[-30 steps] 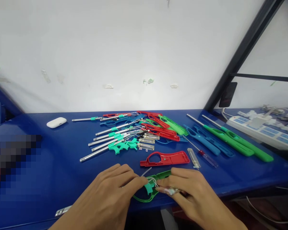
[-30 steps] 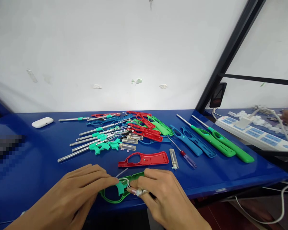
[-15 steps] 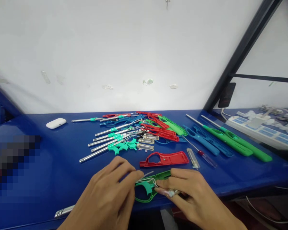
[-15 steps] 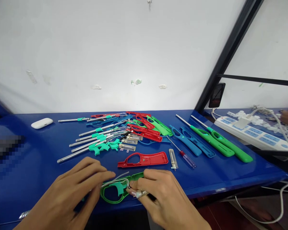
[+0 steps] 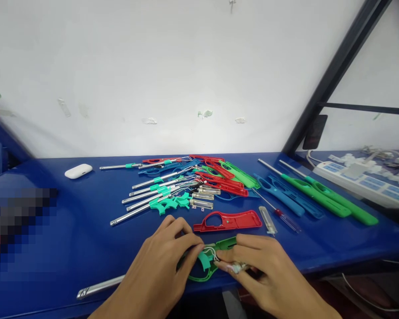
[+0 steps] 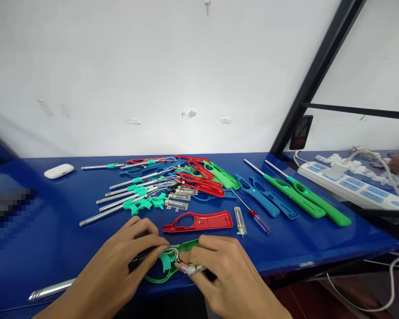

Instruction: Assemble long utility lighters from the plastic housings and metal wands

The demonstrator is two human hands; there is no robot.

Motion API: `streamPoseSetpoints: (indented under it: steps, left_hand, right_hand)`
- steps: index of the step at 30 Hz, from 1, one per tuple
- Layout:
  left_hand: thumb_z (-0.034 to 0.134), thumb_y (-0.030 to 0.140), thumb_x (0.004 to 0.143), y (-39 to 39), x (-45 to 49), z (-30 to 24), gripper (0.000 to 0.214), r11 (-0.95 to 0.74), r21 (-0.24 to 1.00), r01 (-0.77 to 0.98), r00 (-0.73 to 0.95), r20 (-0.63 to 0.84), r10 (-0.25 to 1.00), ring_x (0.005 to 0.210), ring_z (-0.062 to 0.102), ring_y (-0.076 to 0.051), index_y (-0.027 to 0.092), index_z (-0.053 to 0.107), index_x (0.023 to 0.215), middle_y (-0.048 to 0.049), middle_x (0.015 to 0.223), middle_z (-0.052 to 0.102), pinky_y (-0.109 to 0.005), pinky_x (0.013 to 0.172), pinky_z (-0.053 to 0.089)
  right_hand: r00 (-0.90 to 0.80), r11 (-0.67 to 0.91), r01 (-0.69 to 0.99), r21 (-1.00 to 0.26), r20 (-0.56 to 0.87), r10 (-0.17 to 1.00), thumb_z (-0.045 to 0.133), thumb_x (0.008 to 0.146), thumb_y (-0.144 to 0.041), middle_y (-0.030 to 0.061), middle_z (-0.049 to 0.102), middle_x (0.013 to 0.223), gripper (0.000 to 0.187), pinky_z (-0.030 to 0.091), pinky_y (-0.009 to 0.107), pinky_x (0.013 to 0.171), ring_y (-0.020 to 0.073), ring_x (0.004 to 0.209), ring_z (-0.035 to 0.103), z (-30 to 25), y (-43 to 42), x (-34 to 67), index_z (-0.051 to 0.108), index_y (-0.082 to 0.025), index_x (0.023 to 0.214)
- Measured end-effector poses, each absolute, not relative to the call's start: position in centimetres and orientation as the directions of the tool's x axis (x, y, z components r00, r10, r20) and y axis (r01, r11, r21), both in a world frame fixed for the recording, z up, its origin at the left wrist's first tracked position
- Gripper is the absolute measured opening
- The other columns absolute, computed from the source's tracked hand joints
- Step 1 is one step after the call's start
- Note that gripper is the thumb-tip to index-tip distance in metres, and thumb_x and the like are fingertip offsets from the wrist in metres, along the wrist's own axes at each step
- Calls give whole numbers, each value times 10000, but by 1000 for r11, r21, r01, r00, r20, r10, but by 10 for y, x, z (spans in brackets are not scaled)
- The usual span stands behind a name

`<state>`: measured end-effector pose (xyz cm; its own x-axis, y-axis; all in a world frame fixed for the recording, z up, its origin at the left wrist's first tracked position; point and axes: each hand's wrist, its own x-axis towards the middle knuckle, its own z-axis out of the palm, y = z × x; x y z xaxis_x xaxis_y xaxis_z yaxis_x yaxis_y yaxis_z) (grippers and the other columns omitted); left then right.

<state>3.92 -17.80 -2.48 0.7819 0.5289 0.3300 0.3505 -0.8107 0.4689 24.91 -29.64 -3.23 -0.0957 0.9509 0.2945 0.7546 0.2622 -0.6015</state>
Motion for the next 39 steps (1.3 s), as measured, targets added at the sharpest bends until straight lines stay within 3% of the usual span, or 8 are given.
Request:
streamPoseSetpoints:
  steps: [4, 9, 13, 18, 22, 25, 30, 39]
  left_hand:
    - [511, 169, 1065, -178, 40, -24, 245, -836, 438, 330, 794, 350, 497, 882, 631, -199, 239, 724, 966, -15, 959, 697, -319, 784, 525]
    - [440, 87, 1055, -182, 39, -26, 296, -891, 327, 315, 825, 370, 427, 875, 627, -198, 231, 693, 1003, -17, 990, 721, -331, 807, 542]
    - [426, 20, 1019, -183, 39, -26, 336, -905, 309, 293, 836, 376, 399, 907, 649, -200, 222, 688, 1080, -17, 1035, 740, -376, 910, 549]
    - [415, 13, 1010, -185, 40, -26, 378, -886, 343, 313, 820, 373, 434, 915, 640, -222, 211, 678, 1196, -43, 1036, 704, -380, 829, 564]
    - [414, 37, 1035, -186, 41, -28, 343, -870, 382, 311, 789, 407, 461, 893, 623, -218, 217, 683, 1148, -32, 1005, 680, -387, 823, 545]
    - [459, 71, 1044, -188, 42, -28, 279, -863, 406, 300, 766, 437, 472, 852, 629, -208, 226, 687, 1086, -16, 969, 693, -381, 819, 535]
    - [494, 67, 1030, -190, 45, -26, 246, -873, 411, 263, 743, 492, 455, 810, 635, -188, 226, 676, 988, -5, 921, 704, -344, 786, 523]
    - [520, 78, 1034, -189, 46, -31, 204, -886, 391, 249, 708, 551, 442, 806, 596, -196, 227, 657, 1013, -5, 914, 689, -342, 753, 516]
  right_hand:
    - [-84, 252, 757, -603, 292, 953, 634, 1052, -249, -40, 711, 805, 184, 442, 262, 645, 129, 687, 627, -30, -298, 246, 806, -310, 1070]
    - [-53, 207, 754, -623, 257, 965, 636, 1053, -241, -46, 762, 933, 196, 514, 260, 791, 137, 826, 711, -30, -297, 239, 784, -339, 1137]
    - [-11, 157, 802, -576, 249, 968, 676, 1028, -406, -25, 787, 1022, 134, 579, 297, 867, 201, 957, 756, -32, -302, 239, 774, -371, 1113]
    - [62, 165, 852, -497, 408, 911, 592, 1036, -559, 1, 748, 1332, 426, 641, 321, 892, 251, 1164, 748, -32, -317, 248, 560, -421, 1437]
    - [139, 125, 768, -629, 354, 925, 431, 1129, -368, 5, 758, 1191, 227, 619, 260, 858, 169, 1043, 758, -31, -313, 252, 551, -346, 1321]
    - [99, 146, 699, -700, 297, 950, 476, 1125, -337, -13, 751, 1104, 149, 589, 247, 862, 152, 981, 742, -31, -302, 250, 614, -319, 1177]
    - [44, 214, 708, -673, 345, 937, 553, 1098, -262, -30, 750, 1109, 162, 549, 249, 934, 154, 1024, 721, -30, -291, 245, 694, -325, 1147]
    - [54, 207, 703, -680, 341, 938, 546, 1100, -261, -14, 740, 1068, 212, 556, 255, 897, 155, 966, 717, -31, -291, 242, 743, -310, 1160]
